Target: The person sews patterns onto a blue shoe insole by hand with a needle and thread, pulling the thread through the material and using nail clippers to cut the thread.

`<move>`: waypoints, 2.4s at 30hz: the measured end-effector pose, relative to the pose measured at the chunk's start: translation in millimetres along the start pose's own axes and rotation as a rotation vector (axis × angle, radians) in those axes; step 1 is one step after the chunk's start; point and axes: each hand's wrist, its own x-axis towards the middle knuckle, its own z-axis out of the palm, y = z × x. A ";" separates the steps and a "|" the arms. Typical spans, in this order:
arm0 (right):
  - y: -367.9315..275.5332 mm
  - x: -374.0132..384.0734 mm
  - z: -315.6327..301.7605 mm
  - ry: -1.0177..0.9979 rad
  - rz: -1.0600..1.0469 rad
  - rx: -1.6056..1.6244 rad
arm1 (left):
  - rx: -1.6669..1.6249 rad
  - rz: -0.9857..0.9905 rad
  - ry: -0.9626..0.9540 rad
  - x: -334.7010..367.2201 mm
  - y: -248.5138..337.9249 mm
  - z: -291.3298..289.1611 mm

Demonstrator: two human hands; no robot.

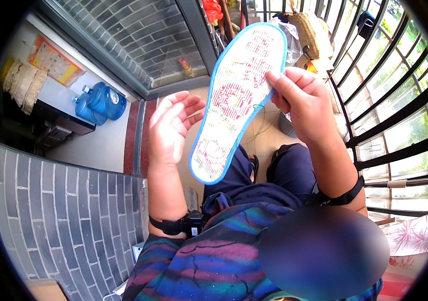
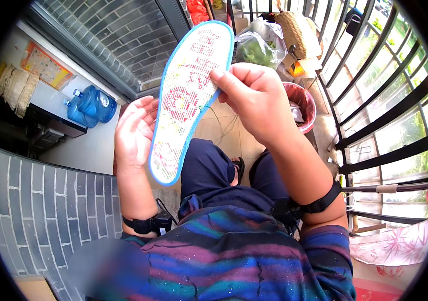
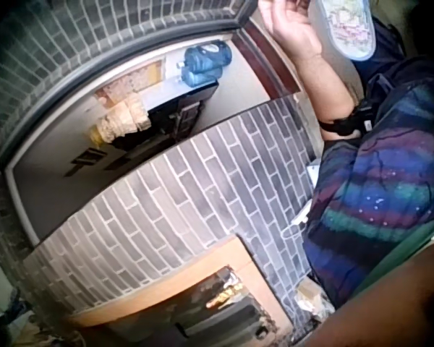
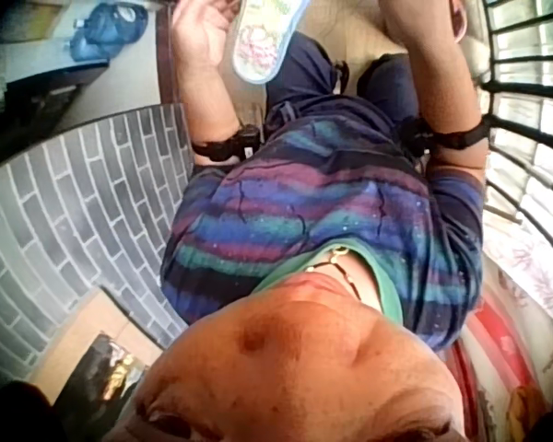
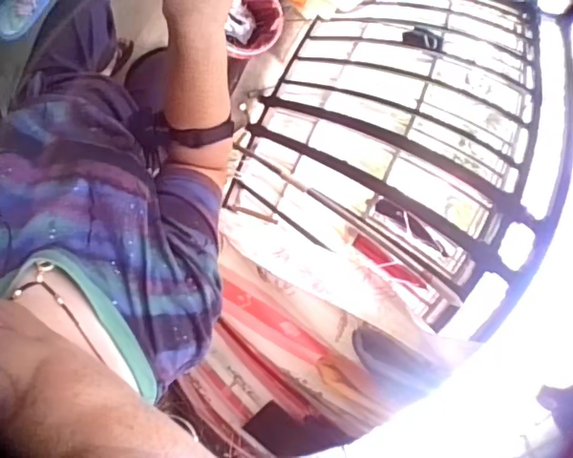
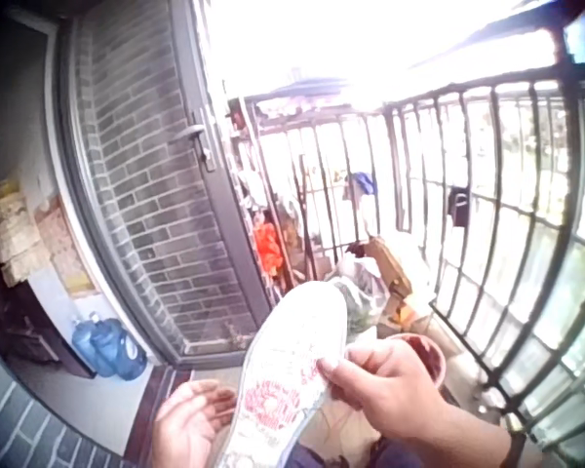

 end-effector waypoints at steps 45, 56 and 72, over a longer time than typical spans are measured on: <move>16.9 -9.4 3.4 -0.043 -0.631 -0.779 | -0.046 -0.005 -0.060 -33.4 -14.6 64.7; 18.9 -10.3 4.3 -0.082 -0.629 -0.685 | -0.121 0.047 -0.063 -29.8 -17.9 69.5; 11.4 -38.2 7.3 0.040 -0.336 -0.595 | -0.116 0.099 0.055 -30.3 -19.8 66.1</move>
